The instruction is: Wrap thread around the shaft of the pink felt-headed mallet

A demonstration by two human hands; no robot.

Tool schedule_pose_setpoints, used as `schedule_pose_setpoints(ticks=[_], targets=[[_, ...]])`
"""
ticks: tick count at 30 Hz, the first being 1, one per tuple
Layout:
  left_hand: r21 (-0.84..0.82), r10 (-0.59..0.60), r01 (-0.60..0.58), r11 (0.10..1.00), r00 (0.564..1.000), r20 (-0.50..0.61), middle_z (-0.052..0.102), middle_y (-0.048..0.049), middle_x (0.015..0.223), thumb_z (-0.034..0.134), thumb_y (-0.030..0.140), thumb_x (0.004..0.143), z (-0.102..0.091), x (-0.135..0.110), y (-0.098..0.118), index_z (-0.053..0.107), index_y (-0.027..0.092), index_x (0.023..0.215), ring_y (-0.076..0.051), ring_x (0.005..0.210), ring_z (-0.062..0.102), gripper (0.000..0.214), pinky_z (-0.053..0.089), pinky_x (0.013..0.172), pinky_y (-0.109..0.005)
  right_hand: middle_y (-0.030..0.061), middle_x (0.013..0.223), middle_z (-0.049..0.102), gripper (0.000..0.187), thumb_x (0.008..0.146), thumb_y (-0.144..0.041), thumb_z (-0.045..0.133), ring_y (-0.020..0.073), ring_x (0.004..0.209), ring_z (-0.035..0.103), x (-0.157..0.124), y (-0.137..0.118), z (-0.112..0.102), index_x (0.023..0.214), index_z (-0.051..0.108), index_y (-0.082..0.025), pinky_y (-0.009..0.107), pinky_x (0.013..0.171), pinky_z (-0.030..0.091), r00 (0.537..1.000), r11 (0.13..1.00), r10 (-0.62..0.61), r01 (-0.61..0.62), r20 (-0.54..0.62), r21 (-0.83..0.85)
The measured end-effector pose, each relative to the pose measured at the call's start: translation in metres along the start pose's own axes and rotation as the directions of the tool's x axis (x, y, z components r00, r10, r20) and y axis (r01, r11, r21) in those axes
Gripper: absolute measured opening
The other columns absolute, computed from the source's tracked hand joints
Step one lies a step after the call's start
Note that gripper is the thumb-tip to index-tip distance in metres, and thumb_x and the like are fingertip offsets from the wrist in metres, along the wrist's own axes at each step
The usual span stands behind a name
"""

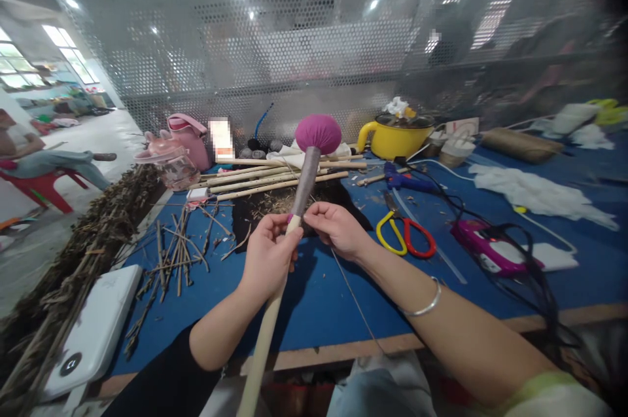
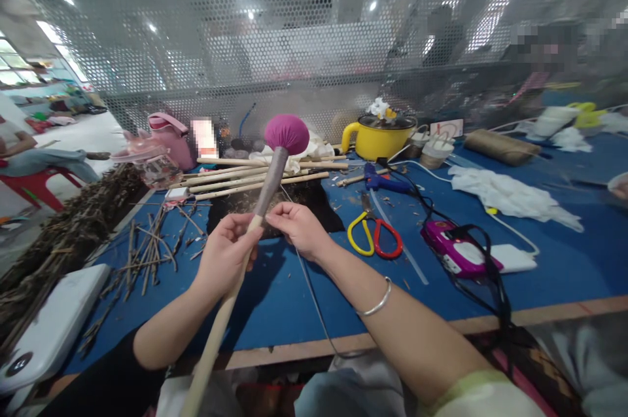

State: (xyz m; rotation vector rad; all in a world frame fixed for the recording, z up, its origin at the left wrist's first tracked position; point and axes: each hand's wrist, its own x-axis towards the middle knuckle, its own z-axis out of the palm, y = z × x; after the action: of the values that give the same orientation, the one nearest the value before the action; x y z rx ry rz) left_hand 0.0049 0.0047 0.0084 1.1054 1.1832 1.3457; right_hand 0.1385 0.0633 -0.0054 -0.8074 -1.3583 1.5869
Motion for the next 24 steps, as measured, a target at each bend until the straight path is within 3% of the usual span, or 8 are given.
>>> schedule_pose_setpoints(ticks=[6,10,12,13,16,19,21,24], targets=[[-0.195,-0.031,0.064,0.979,0.986,0.166,0.063,-0.0019,0.077,0.063,0.036,0.069,0.0,0.0,0.002,0.047,0.016,0.088,-0.004,0.038,0.046,0.032,0.035,0.031,-0.016,-0.0059,0.051,0.05,0.038,0.069,-0.037,0.066,0.0023,0.033,0.021,0.0,-0.004,-0.004,0.097,0.051,-0.015,0.017,0.032,0.01,0.987,0.99,0.044,-0.064,0.156,0.123],[-0.101,-0.232,0.276,0.956,0.921,0.314,0.064,-0.0072,0.083,0.053,0.04,0.076,-0.002,0.003,-0.001,0.05,0.015,0.09,-0.008,0.047,0.055,0.029,0.041,0.039,-0.017,-0.0084,0.044,0.041,0.028,0.068,-0.036,0.067,0.0021,0.032,0.02,0.0,-0.001,-0.006,0.078,0.052,-0.014,0.018,0.032,0.009,0.989,0.992,0.073,-0.085,0.126,0.096],[0.045,-0.307,0.307,0.951,0.909,0.282,0.063,-0.0086,0.086,0.047,0.045,0.079,-0.002,0.003,-0.005,0.05,0.015,0.092,-0.009,0.05,0.057,0.032,0.041,0.04,-0.018,-0.0097,0.041,0.036,0.028,0.065,-0.035,0.068,0.0021,0.032,0.021,0.001,0.001,-0.006,0.07,0.05,-0.014,0.019,0.032,0.01,0.997,0.996,0.068,-0.069,0.025,0.049],[0.132,-0.284,0.26,0.957,0.931,0.227,0.062,-0.0085,0.088,0.046,0.047,0.079,-0.002,0.003,-0.008,0.049,0.016,0.094,-0.009,0.049,0.056,0.035,0.04,0.039,-0.019,-0.0098,0.041,0.036,0.029,0.064,-0.035,0.069,0.0022,0.031,0.021,0.002,0.002,-0.005,0.069,0.049,-0.015,0.019,0.032,0.01,0.997,0.997,0.076,-0.076,-0.01,0.031],[0.384,0.024,-0.042,0.922,0.998,0.053,0.061,-0.005,0.087,0.057,0.045,0.072,-0.003,0.002,-0.014,0.049,0.018,0.1,-0.009,0.052,0.055,0.04,0.04,0.045,-0.02,-0.0092,0.043,0.039,0.029,0.064,-0.035,0.069,0.0023,0.032,0.023,0.003,0.005,-0.001,0.07,0.049,-0.014,0.019,0.032,0.012,0.994,0.995,0.101,-0.101,-0.042,0.016],[0.499,0.211,-0.195,0.845,0.977,0.025,0.06,-0.0007,0.072,0.065,0.037,0.067,-0.005,0.001,-0.016,0.055,0.017,0.086,-0.01,0.057,0.053,0.029,0.038,0.052,-0.02,-0.0084,0.045,0.041,0.029,0.063,-0.034,0.07,0.0024,0.033,0.028,0.002,0.006,0.002,0.071,0.05,-0.014,0.019,0.034,0.017,0.995,0.995,0.095,-0.095,-0.039,0.014],[0.447,0.161,-0.161,0.88,0.986,0.038,0.057,0.0008,0.061,0.064,0.037,0.068,-0.005,0.002,-0.016,0.056,0.016,0.076,-0.009,0.053,0.051,0.024,0.036,0.049,-0.02,-0.008,0.046,0.043,0.03,0.063,-0.034,0.07,0.003,0.035,0.032,0.002,0.005,0.004,0.071,0.05,-0.014,0.019,0.036,0.021,0.996,0.997,0.082,-0.082,-0.045,0.008],[0.202,-0.027,0.014,0.979,0.998,0.063,0.057,0.001,0.058,0.062,0.041,0.07,-0.004,0.004,-0.015,0.052,0.015,0.076,-0.008,0.044,0.049,0.028,0.035,0.043,-0.019,-0.0051,0.051,0.05,0.032,0.064,-0.036,0.07,0.0058,0.041,0.041,0.003,0.0,0.007,0.074,0.049,-0.014,0.019,0.039,0.028,0.999,0.999,0.035,-0.035,-0.015,-0.002]])
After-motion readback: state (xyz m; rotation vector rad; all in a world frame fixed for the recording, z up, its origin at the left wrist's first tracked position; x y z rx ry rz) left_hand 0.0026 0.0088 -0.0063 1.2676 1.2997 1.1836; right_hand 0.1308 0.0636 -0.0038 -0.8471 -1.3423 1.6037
